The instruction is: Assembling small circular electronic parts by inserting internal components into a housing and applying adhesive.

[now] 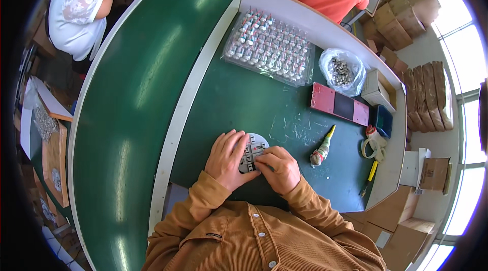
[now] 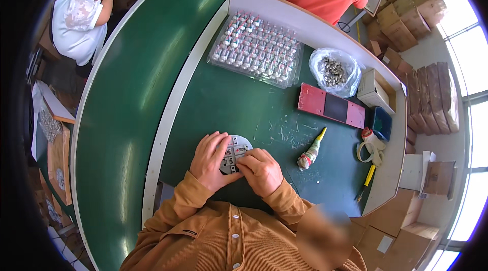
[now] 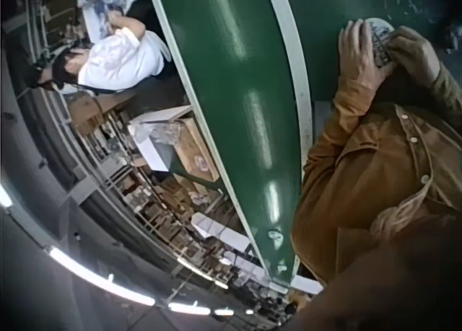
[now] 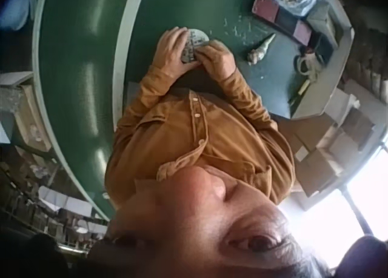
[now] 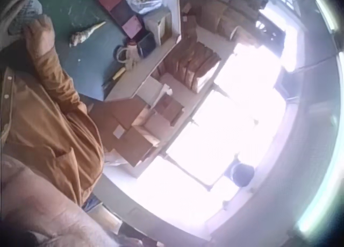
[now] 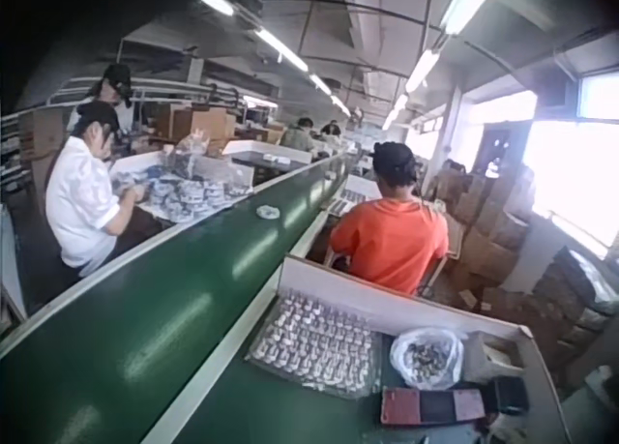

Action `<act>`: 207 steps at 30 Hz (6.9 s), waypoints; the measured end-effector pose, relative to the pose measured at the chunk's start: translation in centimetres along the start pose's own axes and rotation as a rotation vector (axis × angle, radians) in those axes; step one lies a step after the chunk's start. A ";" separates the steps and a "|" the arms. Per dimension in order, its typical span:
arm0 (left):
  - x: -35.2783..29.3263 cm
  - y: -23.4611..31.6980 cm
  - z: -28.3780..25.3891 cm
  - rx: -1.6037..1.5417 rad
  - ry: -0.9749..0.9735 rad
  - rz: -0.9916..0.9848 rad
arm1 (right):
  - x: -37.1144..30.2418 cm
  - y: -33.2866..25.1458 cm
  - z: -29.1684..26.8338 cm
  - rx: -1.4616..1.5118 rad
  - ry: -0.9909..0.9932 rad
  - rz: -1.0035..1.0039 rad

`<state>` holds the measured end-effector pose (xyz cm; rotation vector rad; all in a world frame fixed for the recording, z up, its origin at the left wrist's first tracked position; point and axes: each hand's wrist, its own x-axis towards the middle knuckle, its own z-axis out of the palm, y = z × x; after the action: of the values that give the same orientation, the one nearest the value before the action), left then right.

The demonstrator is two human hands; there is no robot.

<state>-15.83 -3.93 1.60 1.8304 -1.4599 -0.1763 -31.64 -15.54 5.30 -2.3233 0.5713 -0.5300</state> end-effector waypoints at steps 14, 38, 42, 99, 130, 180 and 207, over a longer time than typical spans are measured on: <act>0.3 0.2 -0.5 -0.001 -0.065 -0.005 | 1.4 0.2 -1.4 -0.075 -0.149 -0.106; 0.2 -0.2 -0.3 -0.033 -0.069 -0.026 | 1.5 0.3 -1.7 -0.027 -0.173 -0.023; 0.3 -0.1 -0.6 -0.036 -0.072 -0.015 | 2.1 0.0 -1.8 -0.080 -0.198 -0.055; -0.7 -2.5 4.4 -0.098 0.121 0.083 | 11.4 8.5 -0.9 -0.204 -0.088 -0.044; -2.1 -0.9 -0.3 -0.120 0.030 -0.098 | 3.0 -2.8 0.3 -0.224 -0.291 -0.045; -1.3 -1.0 -2.9 -0.294 0.068 -0.084 | -6.1 7.7 -7.3 -0.322 0.412 0.479; -3.2 -4.2 2.9 -0.184 0.056 0.015 | -8.0 18.1 -7.8 0.800 0.679 0.412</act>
<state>-15.23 -2.33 -4.14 1.6626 -1.3715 -0.2421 -46.79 -27.55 -3.57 -1.2023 0.9095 -1.1063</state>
